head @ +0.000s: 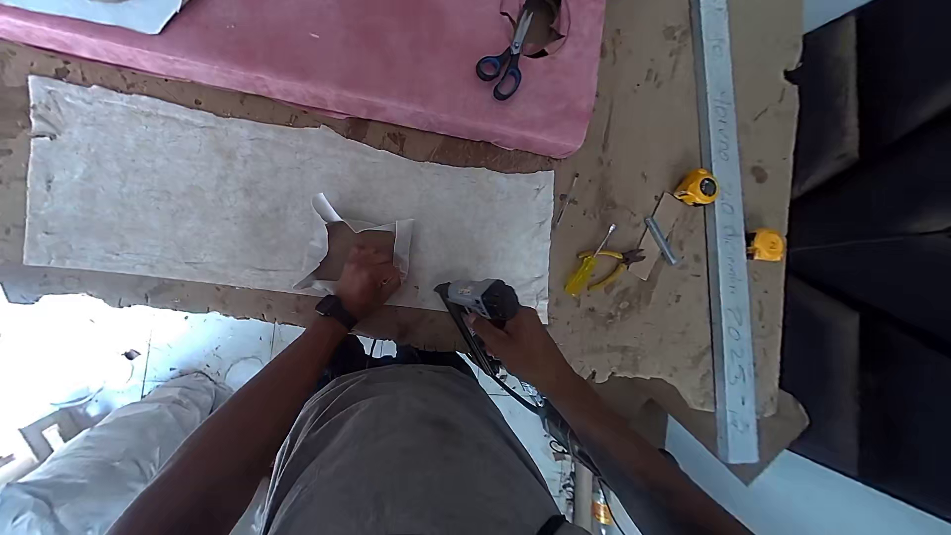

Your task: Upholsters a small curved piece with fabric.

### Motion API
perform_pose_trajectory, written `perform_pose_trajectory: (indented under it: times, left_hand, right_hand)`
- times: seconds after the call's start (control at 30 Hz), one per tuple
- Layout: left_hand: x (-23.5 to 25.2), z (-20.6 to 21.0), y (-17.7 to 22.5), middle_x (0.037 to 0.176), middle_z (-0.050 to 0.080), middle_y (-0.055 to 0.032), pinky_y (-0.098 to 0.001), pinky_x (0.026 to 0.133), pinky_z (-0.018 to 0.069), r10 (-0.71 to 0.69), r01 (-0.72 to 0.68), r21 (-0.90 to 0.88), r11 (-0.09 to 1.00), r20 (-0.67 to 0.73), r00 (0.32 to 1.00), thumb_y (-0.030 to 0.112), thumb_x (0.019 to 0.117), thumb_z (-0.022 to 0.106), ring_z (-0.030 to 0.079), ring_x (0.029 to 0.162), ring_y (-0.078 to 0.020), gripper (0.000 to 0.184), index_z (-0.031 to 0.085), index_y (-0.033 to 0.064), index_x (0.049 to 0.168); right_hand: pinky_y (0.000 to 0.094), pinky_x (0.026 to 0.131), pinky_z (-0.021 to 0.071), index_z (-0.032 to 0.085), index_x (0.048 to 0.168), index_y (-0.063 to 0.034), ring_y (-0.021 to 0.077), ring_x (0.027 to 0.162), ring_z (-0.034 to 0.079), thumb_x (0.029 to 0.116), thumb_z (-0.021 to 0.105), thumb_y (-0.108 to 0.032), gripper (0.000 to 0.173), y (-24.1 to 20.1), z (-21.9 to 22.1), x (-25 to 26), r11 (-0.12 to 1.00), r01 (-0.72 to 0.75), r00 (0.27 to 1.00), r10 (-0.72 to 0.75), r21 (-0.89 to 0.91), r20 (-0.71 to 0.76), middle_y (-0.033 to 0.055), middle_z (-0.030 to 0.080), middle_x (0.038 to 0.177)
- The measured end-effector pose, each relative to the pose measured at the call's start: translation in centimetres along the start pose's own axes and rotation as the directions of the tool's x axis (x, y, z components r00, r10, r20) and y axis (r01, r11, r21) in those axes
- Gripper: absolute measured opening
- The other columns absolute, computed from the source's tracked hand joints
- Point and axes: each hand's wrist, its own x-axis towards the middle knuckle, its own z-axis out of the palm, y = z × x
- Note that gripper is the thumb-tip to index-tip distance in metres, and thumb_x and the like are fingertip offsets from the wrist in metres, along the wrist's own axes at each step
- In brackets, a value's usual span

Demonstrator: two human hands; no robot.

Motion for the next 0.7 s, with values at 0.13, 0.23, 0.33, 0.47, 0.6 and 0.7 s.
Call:
perform_pose_trajectory:
  times: [0.13,0.23,0.33,0.47,0.6,0.7]
  left_hand:
    - [0.1,-0.3,-0.1,0.072,0.061,-0.0004,-0.0411,0.081,0.0493,-0.02,0.019,-0.057,0.998,-0.012,1.0,0.025,0.0968,0.061,0.062,0.081,-0.0183,0.036,0.06,0.013,0.062]
    - [0.2,-0.5,-0.1,0.072,0.062,-0.0004,-0.0406,0.08,0.0512,-0.038,0.037,-0.083,0.996,-0.019,0.999,0.026,0.0964,0.062,0.063,0.079,-0.0177,0.036,0.062,0.0126,0.062]
    - [0.3,-0.4,-0.4,0.073,0.063,-0.0006,-0.0402,0.083,0.0518,-0.043,0.041,-0.093,0.995,-0.018,0.999,0.027,0.097,0.063,0.063,0.081,-0.0176,0.036,0.065,0.0122,0.064]
    - [0.0,-0.4,-0.8,0.074,0.062,-0.0009,-0.0395,0.084,0.0505,-0.038,0.039,-0.102,0.994,0.011,0.999,0.028,0.0984,0.061,0.063,0.084,-0.0184,0.036,0.066,0.012,0.067]
    - [0.5,-0.6,-0.7,0.076,0.062,-0.0011,-0.0393,0.083,0.0502,-0.031,0.035,-0.094,0.995,0.04,0.999,0.03,0.1006,0.059,0.062,0.085,-0.0187,0.04,0.064,0.012,0.066]
    - [0.5,-0.8,-0.7,0.077,0.063,-0.0023,-0.0399,0.084,0.0508,-0.036,0.042,-0.08,0.996,0.074,0.997,0.03,0.1011,0.058,0.063,0.086,-0.0198,0.039,0.066,0.0111,0.068]
  right_hand:
    - [0.0371,0.054,0.0554,0.066,0.11,-0.0249,0.0086,0.06,0.063,0.0964,0.062,-0.047,0.026,-3.6,2.1,2.1,0.946,0.12,0.993,-0.113,-0.3,0.041,-0.0072,0.063,0.071]
    - [0.04,0.056,0.0552,0.064,0.117,-0.0236,0.0118,0.065,0.064,0.0967,0.063,-0.044,0.029,-5.6,3.4,3.8,0.892,0.154,0.988,-0.137,-0.424,0.07,-0.0042,0.064,0.075]
    - [0.0406,0.056,0.0551,0.063,0.117,-0.0244,0.0126,0.064,0.064,0.0967,0.062,-0.044,0.029,-6.0,3.9,5.2,0.857,0.161,0.987,-0.132,-0.489,0.093,-0.0042,0.064,0.074]
    - [0.0415,0.057,0.0553,0.062,0.115,-0.0242,0.0128,0.065,0.065,0.0967,0.062,-0.044,0.027,-6.2,4.3,5.4,0.836,0.142,0.989,-0.098,-0.53,0.11,-0.0039,0.063,0.072]
    - [0.0385,0.057,0.0562,0.065,0.109,-0.0247,0.0092,0.063,0.064,0.0975,0.061,-0.046,0.024,-6.1,4.0,4.6,0.872,0.128,0.991,-0.097,-0.472,0.09,-0.0061,0.063,0.071]
    - [0.038,0.058,0.0573,0.066,0.107,-0.0244,0.0085,0.062,0.064,0.0964,0.062,-0.047,0.025,-5.6,5.4,3.6,0.9,0.108,0.994,-0.096,-0.422,0.049,-0.0067,0.064,0.071]
